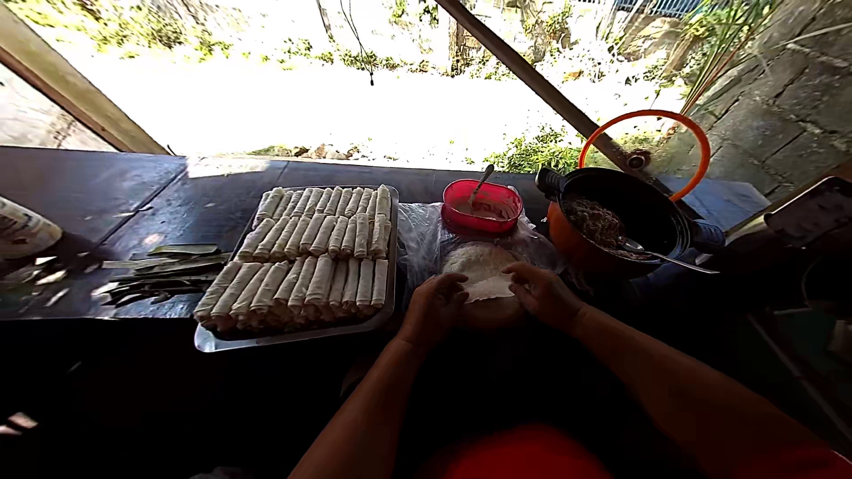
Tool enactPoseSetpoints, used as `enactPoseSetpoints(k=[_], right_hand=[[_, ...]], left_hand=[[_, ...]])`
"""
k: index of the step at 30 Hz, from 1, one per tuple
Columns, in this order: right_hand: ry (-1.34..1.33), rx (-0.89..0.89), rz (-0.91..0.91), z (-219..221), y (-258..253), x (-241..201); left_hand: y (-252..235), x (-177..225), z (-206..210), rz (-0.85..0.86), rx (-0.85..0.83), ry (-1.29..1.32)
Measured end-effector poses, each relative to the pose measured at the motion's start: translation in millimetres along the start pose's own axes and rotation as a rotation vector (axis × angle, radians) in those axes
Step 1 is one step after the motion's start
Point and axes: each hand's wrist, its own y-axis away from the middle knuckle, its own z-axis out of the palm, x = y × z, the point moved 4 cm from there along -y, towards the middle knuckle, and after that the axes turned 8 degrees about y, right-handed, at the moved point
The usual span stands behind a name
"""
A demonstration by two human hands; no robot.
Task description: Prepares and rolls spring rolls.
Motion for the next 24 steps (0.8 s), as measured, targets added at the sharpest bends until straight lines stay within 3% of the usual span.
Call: enactPoseSetpoints(k=[4, 7, 9, 13, 17, 19, 24], right_hand=[[-0.050, -0.082, 0.115, 10, -19, 10], [-0.038, -0.075, 0.152, 14, -24, 14], [-0.042, -0.076, 0.161, 14, -25, 14], [0.010, -0.038, 0.185, 13, -28, 14], [0.168, 0.115, -0.004, 8, -18, -1], [0.190, 0.102, -0.129, 13, -16, -11], [0.181, 0.022, -0.092, 24, -16, -15]], left_hand=[[-13, 6, -4, -0.068, 0.028, -0.106], [-18, 23, 2, 0.122, 0.041, -0.181], [-22, 31, 14, 0.208, -0.061, -0.198], [-27, 29, 35, 0.191, -0.247, -0.373], [-30, 22, 40, 0.149, -0.251, -0.335], [-31, 21, 39, 0.113, -0.248, -0.289], [-33, 17, 34, 0.103, -0.250, -0.259]])
